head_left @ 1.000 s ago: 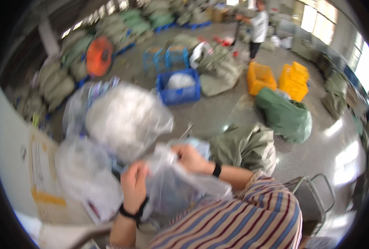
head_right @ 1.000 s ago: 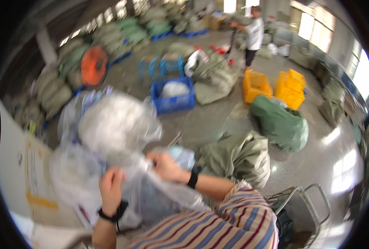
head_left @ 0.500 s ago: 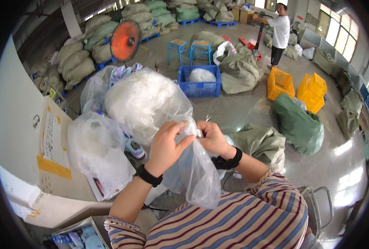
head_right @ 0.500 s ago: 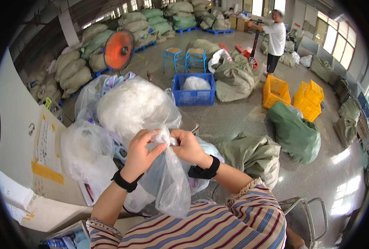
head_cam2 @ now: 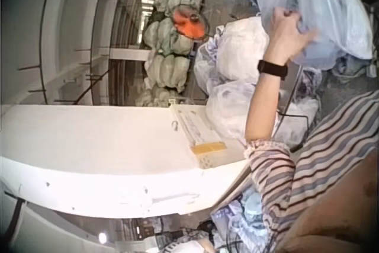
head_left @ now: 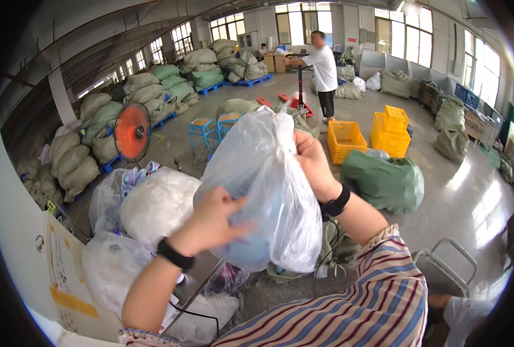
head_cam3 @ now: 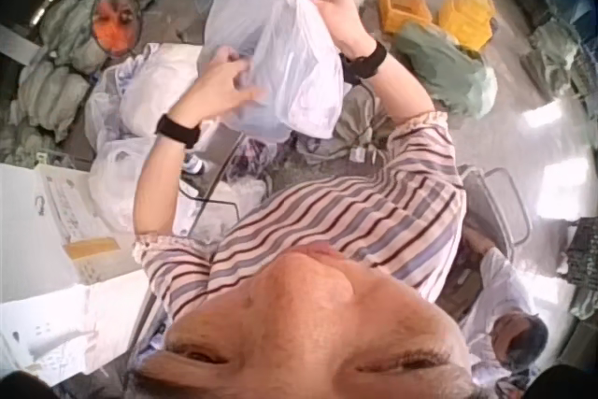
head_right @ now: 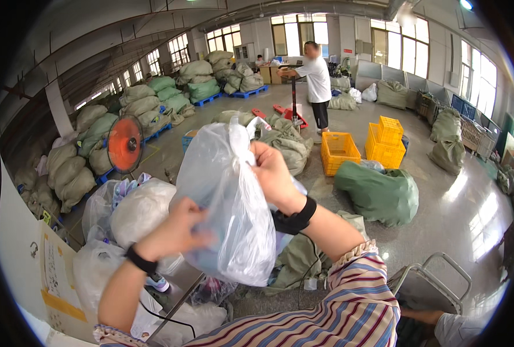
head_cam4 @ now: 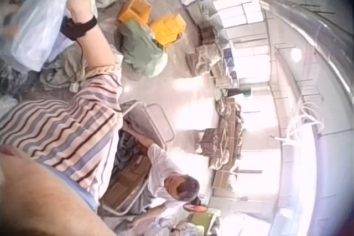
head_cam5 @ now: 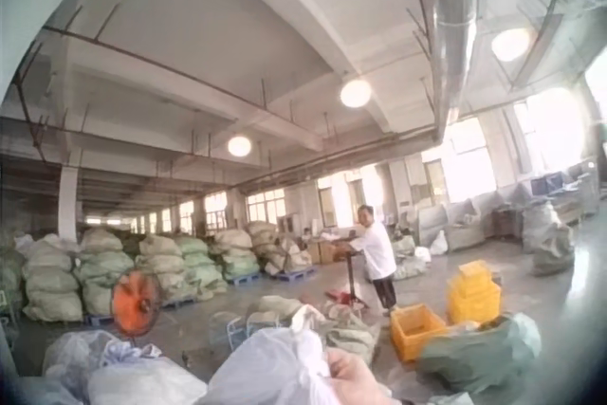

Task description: The person repeatedly takes light blue slippers from a plastic bag, folds them, and places them into clear plastic bags on a metal table. The person also moves the filled bags to a nearby surface. Other workers are visible at a conveyor belt in the background.

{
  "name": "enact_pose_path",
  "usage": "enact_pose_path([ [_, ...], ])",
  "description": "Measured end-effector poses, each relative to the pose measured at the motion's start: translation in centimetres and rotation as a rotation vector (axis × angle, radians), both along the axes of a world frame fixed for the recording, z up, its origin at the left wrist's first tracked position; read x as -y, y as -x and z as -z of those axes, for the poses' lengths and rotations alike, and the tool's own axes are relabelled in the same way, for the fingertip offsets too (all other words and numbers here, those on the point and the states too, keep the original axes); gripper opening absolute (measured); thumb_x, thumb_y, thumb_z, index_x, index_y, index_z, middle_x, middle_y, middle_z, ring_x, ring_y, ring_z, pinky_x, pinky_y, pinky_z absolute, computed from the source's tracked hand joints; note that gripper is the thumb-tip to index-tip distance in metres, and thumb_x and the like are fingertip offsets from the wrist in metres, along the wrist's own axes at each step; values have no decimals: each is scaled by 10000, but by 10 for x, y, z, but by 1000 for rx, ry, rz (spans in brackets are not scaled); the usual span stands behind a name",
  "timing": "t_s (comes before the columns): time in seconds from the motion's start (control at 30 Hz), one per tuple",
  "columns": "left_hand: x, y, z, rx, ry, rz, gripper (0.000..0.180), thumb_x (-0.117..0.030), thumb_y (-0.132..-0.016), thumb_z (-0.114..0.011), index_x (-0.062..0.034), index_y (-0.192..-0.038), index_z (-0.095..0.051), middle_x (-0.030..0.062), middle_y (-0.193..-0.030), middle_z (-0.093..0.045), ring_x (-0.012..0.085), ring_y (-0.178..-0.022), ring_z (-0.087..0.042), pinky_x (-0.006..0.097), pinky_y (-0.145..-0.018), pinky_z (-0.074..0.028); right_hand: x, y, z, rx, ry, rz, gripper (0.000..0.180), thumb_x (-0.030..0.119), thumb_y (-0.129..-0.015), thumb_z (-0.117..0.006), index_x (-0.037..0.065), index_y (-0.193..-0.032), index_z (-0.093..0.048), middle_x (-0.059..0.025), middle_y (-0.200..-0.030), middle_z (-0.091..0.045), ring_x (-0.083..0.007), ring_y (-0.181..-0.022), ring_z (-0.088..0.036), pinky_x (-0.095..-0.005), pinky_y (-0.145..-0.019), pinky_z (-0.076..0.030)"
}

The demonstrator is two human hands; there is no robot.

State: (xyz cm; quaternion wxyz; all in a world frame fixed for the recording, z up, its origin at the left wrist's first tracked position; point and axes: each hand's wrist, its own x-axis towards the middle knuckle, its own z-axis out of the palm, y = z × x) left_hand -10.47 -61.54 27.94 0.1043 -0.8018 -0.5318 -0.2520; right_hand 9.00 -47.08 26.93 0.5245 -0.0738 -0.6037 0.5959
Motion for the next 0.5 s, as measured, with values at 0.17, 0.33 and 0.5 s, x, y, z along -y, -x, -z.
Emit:
enact_pose_path([
  [0.17,-17,-26,-9,256,-138,65,585,-442,-721,-723,-83,-1168,-603,137,-1019,-419,304,-975,-431,397,-872,-375,-14,-61,-19,41,-202,239,185,-3,-798,-680,-5,-970,-614,-22,-888,-652,-62,-769,-588,-231,-700,-498],
  [0.33,-45,-47,28,74,-112,43,717,-506,-751,-684,-119,-1319,-480,123,-1038,-412,283,-961,-417,407,-870,-338,-9,-104,-13,177,-218,375,124,-28,-772,-679,18,-838,-585,27,-811,-613,-35,-704,-530,-209,-649,-459],
  [0.5,-63,-74,8,57,-45,175,750,-498,-770,-672,-104,-1361,-431,129,-1081,-392,287,-987,-404,415,-895,-324,19,-129,-8,182,-46,395,145,-47,-759,-683,28,-809,-569,40,-787,-596,-22,-690,-505,-197,-629,-437],
])
